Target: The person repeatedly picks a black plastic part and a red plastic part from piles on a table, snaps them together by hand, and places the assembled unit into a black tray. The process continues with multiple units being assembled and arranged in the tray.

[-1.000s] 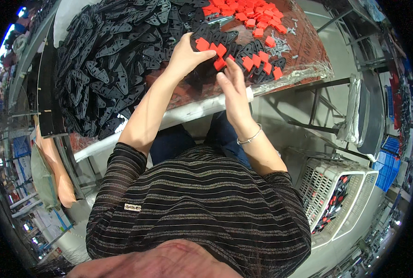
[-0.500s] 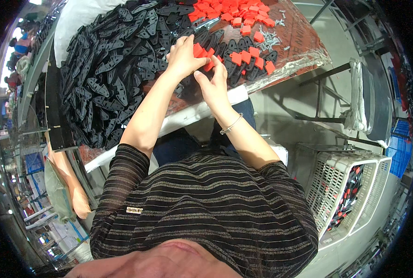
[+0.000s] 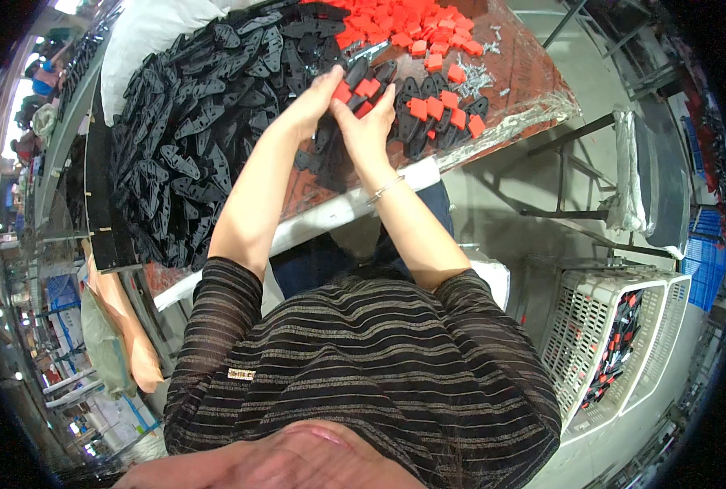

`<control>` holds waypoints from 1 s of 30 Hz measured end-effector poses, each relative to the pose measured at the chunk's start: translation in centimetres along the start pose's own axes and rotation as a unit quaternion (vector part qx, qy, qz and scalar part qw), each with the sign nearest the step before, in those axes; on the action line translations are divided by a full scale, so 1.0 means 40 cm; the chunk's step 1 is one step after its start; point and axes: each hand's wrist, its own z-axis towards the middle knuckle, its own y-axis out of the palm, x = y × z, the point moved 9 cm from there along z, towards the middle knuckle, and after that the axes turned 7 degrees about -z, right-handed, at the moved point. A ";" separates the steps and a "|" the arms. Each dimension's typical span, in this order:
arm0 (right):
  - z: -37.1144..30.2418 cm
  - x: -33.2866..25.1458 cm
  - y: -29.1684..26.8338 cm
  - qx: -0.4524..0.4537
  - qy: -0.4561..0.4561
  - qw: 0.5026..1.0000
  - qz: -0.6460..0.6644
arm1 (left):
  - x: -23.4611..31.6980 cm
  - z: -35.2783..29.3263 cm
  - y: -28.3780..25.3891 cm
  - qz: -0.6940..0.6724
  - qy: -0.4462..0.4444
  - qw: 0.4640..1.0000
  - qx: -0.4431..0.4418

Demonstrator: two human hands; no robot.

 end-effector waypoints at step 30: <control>-0.221 -0.179 0.092 -0.258 -0.260 0.930 0.036 | -0.047 -0.345 -0.099 -0.282 0.242 0.926 -0.063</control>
